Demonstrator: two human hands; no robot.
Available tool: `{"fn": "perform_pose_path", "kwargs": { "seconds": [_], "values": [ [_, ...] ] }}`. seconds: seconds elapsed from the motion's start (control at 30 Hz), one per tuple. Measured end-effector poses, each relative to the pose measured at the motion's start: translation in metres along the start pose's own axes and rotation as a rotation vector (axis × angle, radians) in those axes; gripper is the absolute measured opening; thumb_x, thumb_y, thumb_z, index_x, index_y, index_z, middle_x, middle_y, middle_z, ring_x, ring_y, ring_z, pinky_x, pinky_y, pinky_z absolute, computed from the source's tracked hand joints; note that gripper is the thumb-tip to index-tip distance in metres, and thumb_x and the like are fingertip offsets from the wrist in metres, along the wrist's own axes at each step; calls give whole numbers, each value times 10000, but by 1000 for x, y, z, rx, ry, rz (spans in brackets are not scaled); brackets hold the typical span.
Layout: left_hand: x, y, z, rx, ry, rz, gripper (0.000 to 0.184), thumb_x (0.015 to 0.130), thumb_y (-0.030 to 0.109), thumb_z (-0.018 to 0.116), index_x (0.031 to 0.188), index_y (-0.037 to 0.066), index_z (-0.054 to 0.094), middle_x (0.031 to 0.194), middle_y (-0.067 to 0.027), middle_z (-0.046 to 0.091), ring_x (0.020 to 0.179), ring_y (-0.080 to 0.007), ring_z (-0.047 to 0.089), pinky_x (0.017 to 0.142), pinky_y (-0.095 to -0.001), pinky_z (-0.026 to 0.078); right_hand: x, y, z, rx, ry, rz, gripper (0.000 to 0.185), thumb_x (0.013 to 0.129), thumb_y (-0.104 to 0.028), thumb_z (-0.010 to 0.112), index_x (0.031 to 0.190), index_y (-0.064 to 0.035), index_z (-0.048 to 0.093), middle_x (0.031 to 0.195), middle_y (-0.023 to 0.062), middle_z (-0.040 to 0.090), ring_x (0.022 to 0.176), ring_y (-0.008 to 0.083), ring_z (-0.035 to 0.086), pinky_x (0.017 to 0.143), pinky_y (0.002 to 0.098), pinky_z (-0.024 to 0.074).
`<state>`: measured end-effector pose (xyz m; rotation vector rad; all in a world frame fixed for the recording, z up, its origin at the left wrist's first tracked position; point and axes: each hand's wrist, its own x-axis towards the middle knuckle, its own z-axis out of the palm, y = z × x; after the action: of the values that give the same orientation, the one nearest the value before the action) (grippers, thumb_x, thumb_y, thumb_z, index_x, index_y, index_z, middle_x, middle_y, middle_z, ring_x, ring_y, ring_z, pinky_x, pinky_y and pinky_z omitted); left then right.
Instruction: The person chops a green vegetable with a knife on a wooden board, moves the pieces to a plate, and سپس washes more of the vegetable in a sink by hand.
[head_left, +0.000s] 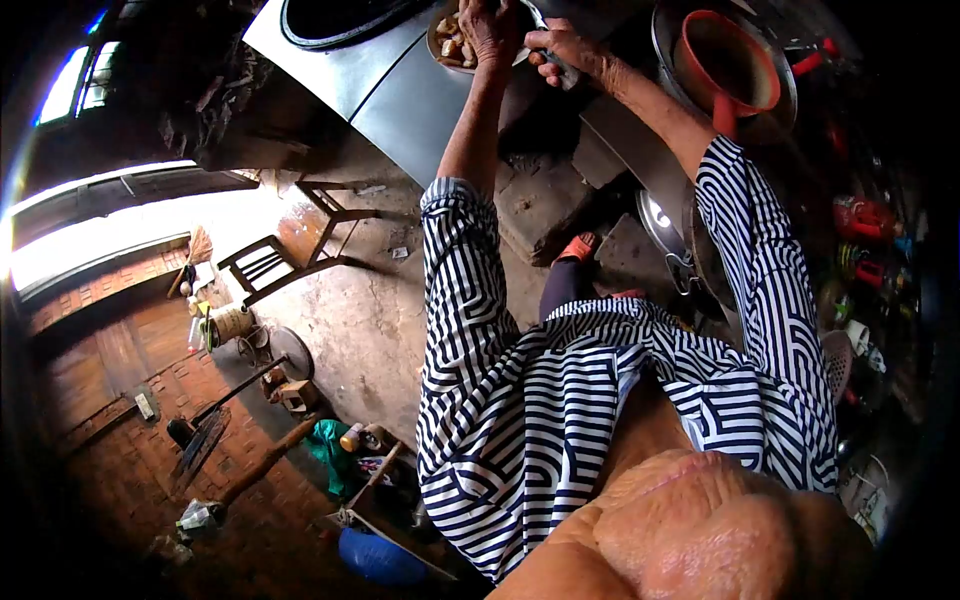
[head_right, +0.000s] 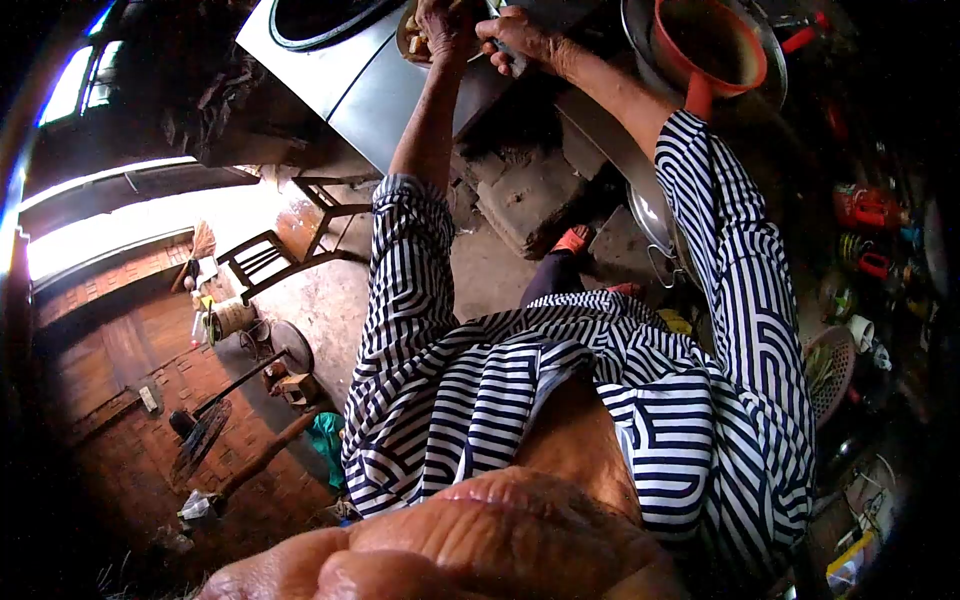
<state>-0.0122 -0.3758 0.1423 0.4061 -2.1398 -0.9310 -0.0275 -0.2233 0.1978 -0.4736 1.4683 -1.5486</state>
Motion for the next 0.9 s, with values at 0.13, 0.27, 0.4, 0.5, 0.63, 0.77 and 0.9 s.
{"fn": "perform_pose_path", "kwargs": {
  "seconds": [0.13, 0.27, 0.4, 0.5, 0.63, 0.77, 0.9],
  "values": [
    [-17, -22, 13, 249, -46, 56, 162, 838, 193, 555, 927, 68, 605, 983, -120, 602, 982, -285, 549, 822, -397, 452, -7, 20, -24, 5, -4, -22, 125, 880, -172, 560, 910, -90, 470, 686, 10, 500, 467, 86, 466, 420, 274, 435],
    [-17, -26, 8, 409, -49, 131, 182, 837, 227, 543, 920, 77, 605, 1007, -141, 608, 1025, -326, 545, 842, -432, 450, 12, 26, -43, 19, 1, 2, 114, 872, -161, 550, 915, -94, 469, 689, 14, 500, 467, 82, 464, 419, 272, 436],
    [-18, -30, 8, 542, -114, 308, 224, 841, 254, 532, 949, 75, 610, 1030, -139, 620, 1041, -319, 551, 898, -426, 431, 37, 42, -60, -86, 125, 157, 276, 878, -332, 514, 759, -83, 534, 581, 43, 524, 429, 181, 511, 370, 338, 431],
    [-11, -68, 23, 493, -171, 381, 296, 812, 332, 560, 918, 69, 642, 1082, -145, 625, 1064, -327, 546, 966, -438, 395, 13, 18, -59, -226, 121, 79, 278, 861, -334, 530, 763, -75, 534, 602, 62, 547, 428, 197, 537, 360, 337, 442],
    [-6, -27, -11, 325, 12, 314, 246, 770, 275, 603, 891, 68, 658, 1058, -125, 639, 1025, -327, 563, 942, -448, 413, 3, 0, -56, -314, 168, -6, 283, 843, -332, 555, 781, -55, 551, 598, 80, 565, 419, 208, 559, 328, 350, 445],
    [3, -7, -15, 461, -81, 487, 240, 706, 250, 656, 868, 73, 662, 966, -97, 640, 939, -319, 572, 867, -429, 444, 9, -2, -55, -288, 145, -26, 263, 825, -305, 583, 796, -44, 578, 588, 87, 576, 417, 205, 560, 317, 352, 442],
    [-8, 39, -35, 279, -59, 467, 205, 691, 227, 684, 833, 80, 665, 934, -94, 623, 966, -319, 539, 831, -443, 429, 15, 0, -35, -178, 161, -126, 251, 816, -292, 590, 865, -49, 624, 601, 87, 580, 423, 210, 564, 355, 360, 454]
  ]
}}
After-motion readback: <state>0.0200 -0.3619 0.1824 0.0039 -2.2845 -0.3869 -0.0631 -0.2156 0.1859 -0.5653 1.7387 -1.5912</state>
